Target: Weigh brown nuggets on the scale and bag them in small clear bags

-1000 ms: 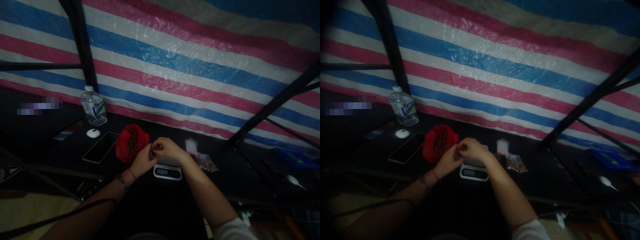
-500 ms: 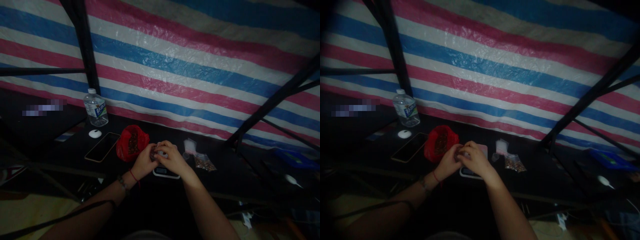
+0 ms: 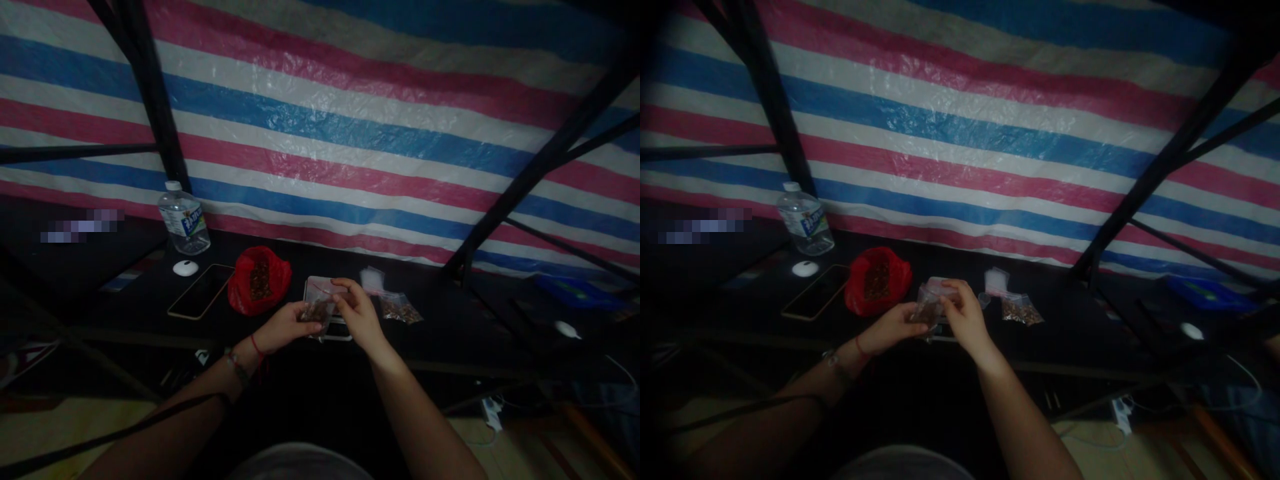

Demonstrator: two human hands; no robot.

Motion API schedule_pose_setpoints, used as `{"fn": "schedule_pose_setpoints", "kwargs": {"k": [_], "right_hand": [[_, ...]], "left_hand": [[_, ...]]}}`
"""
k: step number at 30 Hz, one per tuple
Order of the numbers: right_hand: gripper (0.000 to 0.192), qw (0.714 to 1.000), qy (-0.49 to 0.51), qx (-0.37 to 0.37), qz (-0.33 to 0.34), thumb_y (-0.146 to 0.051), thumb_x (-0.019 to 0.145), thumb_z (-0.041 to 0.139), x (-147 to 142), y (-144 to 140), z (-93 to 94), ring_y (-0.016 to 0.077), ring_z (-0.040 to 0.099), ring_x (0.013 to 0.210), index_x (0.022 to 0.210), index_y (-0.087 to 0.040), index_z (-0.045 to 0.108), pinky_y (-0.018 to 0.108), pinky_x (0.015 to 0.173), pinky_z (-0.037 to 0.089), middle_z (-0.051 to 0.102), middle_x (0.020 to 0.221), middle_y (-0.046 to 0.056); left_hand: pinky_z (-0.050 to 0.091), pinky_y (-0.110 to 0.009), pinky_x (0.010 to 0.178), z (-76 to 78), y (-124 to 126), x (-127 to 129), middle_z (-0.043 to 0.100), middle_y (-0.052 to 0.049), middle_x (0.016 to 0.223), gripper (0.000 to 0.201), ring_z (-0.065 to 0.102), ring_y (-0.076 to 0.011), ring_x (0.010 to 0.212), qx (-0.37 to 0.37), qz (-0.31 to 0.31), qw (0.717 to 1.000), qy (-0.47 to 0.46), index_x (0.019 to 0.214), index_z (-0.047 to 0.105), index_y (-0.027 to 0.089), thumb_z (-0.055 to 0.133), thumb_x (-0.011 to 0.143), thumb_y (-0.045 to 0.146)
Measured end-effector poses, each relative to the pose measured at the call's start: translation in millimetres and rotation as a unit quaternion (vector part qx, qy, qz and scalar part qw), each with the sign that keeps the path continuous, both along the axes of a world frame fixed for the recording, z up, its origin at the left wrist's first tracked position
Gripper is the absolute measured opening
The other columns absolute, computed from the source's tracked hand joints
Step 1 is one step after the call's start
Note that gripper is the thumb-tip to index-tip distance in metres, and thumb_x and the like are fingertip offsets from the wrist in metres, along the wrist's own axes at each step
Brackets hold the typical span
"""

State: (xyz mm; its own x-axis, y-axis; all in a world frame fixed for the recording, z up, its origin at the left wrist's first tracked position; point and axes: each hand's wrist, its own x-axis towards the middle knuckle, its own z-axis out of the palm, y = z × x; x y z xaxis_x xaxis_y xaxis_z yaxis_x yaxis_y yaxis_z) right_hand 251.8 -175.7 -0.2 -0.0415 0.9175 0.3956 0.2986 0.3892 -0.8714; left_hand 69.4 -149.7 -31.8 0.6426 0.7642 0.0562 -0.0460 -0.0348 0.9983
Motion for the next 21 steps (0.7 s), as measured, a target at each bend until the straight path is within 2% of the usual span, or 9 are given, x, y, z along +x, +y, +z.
{"fn": "schedule_pose_setpoints", "kwargs": {"k": [2, 5, 7, 10, 15, 21], "right_hand": [[0.035, 0.997, 0.034, -0.069, 0.022, -0.032, 0.076, 0.063, -2, 1, -10.6, 0.0168, 0.062, 0.080, 0.110, -0.021, 0.058, 0.028, 0.066, 0.051, 0.062, 0.108, 0.009], [0.026, 0.990, 0.033, -0.124, 0.060, -0.037, 0.074, 0.065, -3, 1, -22.6, 0.0172, 0.062, 0.074, 0.091, -0.017, 0.066, 0.028, 0.067, 0.049, 0.068, 0.084, 0.004], [0.024, 0.990, 0.028, -0.129, 0.057, -0.039, 0.077, 0.063, -3, -1, -25.6, 0.0159, 0.060, 0.069, 0.082, -0.017, 0.068, 0.027, 0.064, 0.047, 0.067, 0.074, 0.002], [0.025, 0.990, 0.043, -0.134, 0.029, -0.042, 0.076, 0.062, -2, -3, -24.6, 0.0137, 0.056, 0.060, 0.080, -0.018, 0.070, 0.024, 0.055, 0.043, 0.065, 0.070, 0.001], [0.022, 0.987, 0.082, -0.139, -0.008, -0.040, 0.069, 0.069, -1, -1, -23.5, 0.0102, 0.047, 0.049, 0.072, -0.018, 0.067, 0.022, 0.047, 0.037, 0.059, 0.060, -0.001], [0.021, 0.989, 0.060, -0.137, -0.001, -0.038, 0.074, 0.065, 2, 0, -26.1, 0.0121, 0.053, 0.055, 0.078, -0.018, 0.068, 0.023, 0.051, 0.042, 0.063, 0.066, 0.001]], "left_hand": [[0.049, -0.032, 0.075, -3.6, -3, -2, 0.070, -0.005, 0.088, 0.038, 0.063, -0.0180, 0.078, 0.014, 0.024, 0.999, 0.018, 0.095, 0.065, 0.012, 0.073, 0.067, 0.035], [0.049, -0.030, 0.070, -9.3, -8, -5, 0.070, -0.004, 0.083, 0.036, 0.063, -0.0177, 0.074, 0.019, 0.039, 0.998, 0.040, 0.091, 0.066, 0.012, 0.073, 0.067, 0.038], [0.049, -0.028, 0.064, -11.6, -9, -7, 0.070, -0.005, 0.083, 0.037, 0.063, -0.0170, 0.071, -0.001, 0.026, 0.999, 0.027, 0.093, 0.066, 0.013, 0.069, 0.071, 0.042], [0.049, -0.027, 0.060, -13.0, -9, -9, 0.071, -0.006, 0.085, 0.038, 0.063, -0.0172, 0.070, -0.025, 0.024, 0.999, 0.009, 0.096, 0.066, 0.014, 0.067, 0.072, 0.043], [0.051, -0.036, 0.079, -15.6, -7, -8, 0.070, -0.008, 0.095, 0.036, 0.064, -0.0212, 0.086, 0.011, 0.035, 0.999, 0.016, 0.095, 0.067, 0.014, 0.071, 0.069, 0.037], [0.050, -0.039, 0.086, -15.3, -11, -6, 0.069, -0.010, 0.101, 0.037, 0.064, -0.0222, 0.092, 0.020, 0.066, 0.997, -0.018, 0.103, 0.064, 0.013, 0.068, 0.074, 0.035]]}}
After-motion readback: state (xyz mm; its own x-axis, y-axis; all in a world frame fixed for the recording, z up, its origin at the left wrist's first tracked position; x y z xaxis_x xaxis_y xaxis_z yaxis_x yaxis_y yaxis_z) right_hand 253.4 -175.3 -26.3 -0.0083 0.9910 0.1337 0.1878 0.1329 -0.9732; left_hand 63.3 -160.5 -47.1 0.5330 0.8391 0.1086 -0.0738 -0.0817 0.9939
